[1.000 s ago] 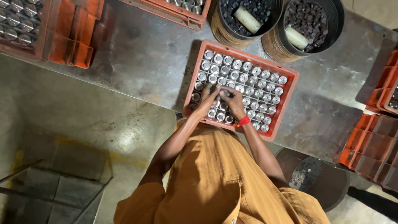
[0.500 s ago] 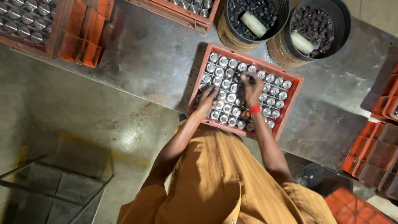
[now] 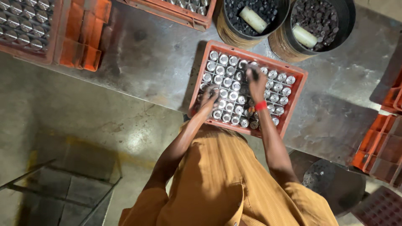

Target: The person picks small cylindrical metal parts from buckets and places them one at a time into the cells of a red grid tray on the workbench, filling the tray. They occasionally reach into different buckets to grab handfuls of parts and continue filling the tray cells.

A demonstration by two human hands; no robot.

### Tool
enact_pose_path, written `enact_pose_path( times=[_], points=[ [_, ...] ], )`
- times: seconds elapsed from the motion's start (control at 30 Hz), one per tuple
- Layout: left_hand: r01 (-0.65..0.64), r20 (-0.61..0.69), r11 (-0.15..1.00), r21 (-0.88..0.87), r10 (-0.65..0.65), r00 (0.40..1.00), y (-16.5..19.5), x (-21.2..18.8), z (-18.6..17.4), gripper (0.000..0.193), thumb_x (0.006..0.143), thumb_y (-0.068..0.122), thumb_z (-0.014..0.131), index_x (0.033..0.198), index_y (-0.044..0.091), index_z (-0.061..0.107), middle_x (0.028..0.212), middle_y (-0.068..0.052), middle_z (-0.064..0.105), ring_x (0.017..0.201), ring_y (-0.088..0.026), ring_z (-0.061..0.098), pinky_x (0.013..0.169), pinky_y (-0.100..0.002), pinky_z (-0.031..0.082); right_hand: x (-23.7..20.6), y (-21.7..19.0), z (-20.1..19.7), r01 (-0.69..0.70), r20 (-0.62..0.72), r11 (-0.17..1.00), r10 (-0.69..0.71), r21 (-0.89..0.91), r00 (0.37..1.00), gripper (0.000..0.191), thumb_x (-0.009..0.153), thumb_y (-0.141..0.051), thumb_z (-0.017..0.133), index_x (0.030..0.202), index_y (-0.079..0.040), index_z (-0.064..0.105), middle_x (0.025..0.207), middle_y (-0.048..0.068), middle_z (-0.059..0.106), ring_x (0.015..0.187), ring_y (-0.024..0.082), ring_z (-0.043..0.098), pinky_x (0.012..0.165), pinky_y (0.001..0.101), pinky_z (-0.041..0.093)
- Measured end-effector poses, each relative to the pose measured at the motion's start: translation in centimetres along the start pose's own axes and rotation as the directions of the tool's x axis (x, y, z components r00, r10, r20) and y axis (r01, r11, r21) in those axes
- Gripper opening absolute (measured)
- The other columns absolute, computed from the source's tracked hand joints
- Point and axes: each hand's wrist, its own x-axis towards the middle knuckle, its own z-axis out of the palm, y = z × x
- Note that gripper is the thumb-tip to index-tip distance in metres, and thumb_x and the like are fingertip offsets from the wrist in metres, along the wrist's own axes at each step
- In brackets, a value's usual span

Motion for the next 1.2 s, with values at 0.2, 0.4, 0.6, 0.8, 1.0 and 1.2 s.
enact_pose_path(
  times=[0.2, 0.4, 0.6, 0.8, 1.0, 1.2],
  points=[
    [0.005, -0.055, 0.867, 0.499, 0.026, 0.998, -2.8, -0.7, 1.8, 0.027, 0.107, 0.029, 0.064, 0.131, 0.020, 0.054, 0.103, 0.004, 0.058, 0.079, -0.006, 0.055, 0.057, -0.025, 0.051, -11.8, -0.1, 0.6, -0.574, 0.290, 0.793, 0.510, 0.205, 0.809, 0.028, 0.091, -0.020, 0.078, 0.111, -0.001, 0.076, 0.090, 0.002, 0.073, 0.079, 0.009, 0.063, 0.072, 0.0259, 0.051],
    [0.046, -0.036, 0.990, -0.136, -0.051, 0.998, -4.4, -0.7, 0.9, 0.025, 0.095, 0.019, 0.066, 0.117, 0.014, 0.056, 0.098, -0.007, 0.066, 0.073, -0.018, 0.062, 0.057, -0.032, 0.049, -15.8, -0.3, -3.5, -0.353, -0.010, 0.932, 0.353, -0.076, 0.935, 0.018, 0.088, -0.014, 0.079, 0.102, -0.004, 0.073, 0.093, 0.009, 0.075, 0.082, 0.020, 0.069, 0.076, 0.0331, 0.054],
    [0.212, -0.125, 0.977, -0.021, -0.212, 0.969, -4.0, -1.9, 0.2, 0.021, 0.100, 0.036, 0.061, 0.110, 0.020, 0.052, 0.084, -0.001, 0.061, 0.057, -0.012, 0.052, 0.044, -0.024, 0.033, -15.5, -0.3, -2.6, -0.016, 0.131, 0.898, 0.082, -0.440, 0.988, 0.018, 0.088, -0.022, 0.079, 0.092, -0.005, 0.075, 0.086, 0.017, 0.070, 0.081, 0.039, 0.063, 0.079, 0.0478, 0.047],
    [0.071, -0.009, 0.981, 0.182, -0.070, 0.997, -4.3, -2.0, 0.0, 0.029, 0.112, 0.041, 0.055, 0.117, 0.013, 0.059, 0.078, 0.005, 0.050, 0.056, -0.003, 0.038, 0.045, -0.019, 0.025, -14.2, 0.4, -2.8, -0.191, 0.092, 0.910, 0.240, -0.368, 0.966, 0.017, 0.092, -0.022, 0.077, 0.095, -0.005, 0.077, 0.081, 0.016, 0.071, 0.075, 0.031, 0.064, 0.073, 0.0432, 0.049],
    [0.120, 0.104, 0.910, 0.396, -0.174, 0.979, -4.1, -2.8, 1.8, 0.039, 0.104, 0.040, 0.055, 0.138, 0.020, 0.047, 0.078, 0.005, 0.050, 0.058, -0.003, 0.044, 0.045, -0.020, 0.031, -16.4, 1.3, -1.5, -0.603, 0.192, 0.788, 0.577, 0.124, 0.794, 0.027, 0.100, -0.029, 0.067, 0.117, -0.010, 0.075, 0.086, 0.002, 0.073, 0.073, 0.009, 0.062, 0.066, 0.0264, 0.050],
    [0.234, -0.110, 0.942, 0.241, -0.213, 0.971, -4.7, -2.2, 2.0, 0.038, 0.107, 0.038, 0.052, 0.136, 0.013, 0.049, 0.075, 0.002, 0.050, 0.053, -0.006, 0.043, 0.043, -0.022, 0.031, -15.7, 2.5, -1.6, -0.519, 0.110, 0.841, 0.508, 0.152, 0.854, 0.026, 0.094, -0.020, 0.078, 0.114, -0.004, 0.076, 0.096, 0.004, 0.075, 0.081, 0.010, 0.065, 0.070, 0.0255, 0.053]
  ],
)
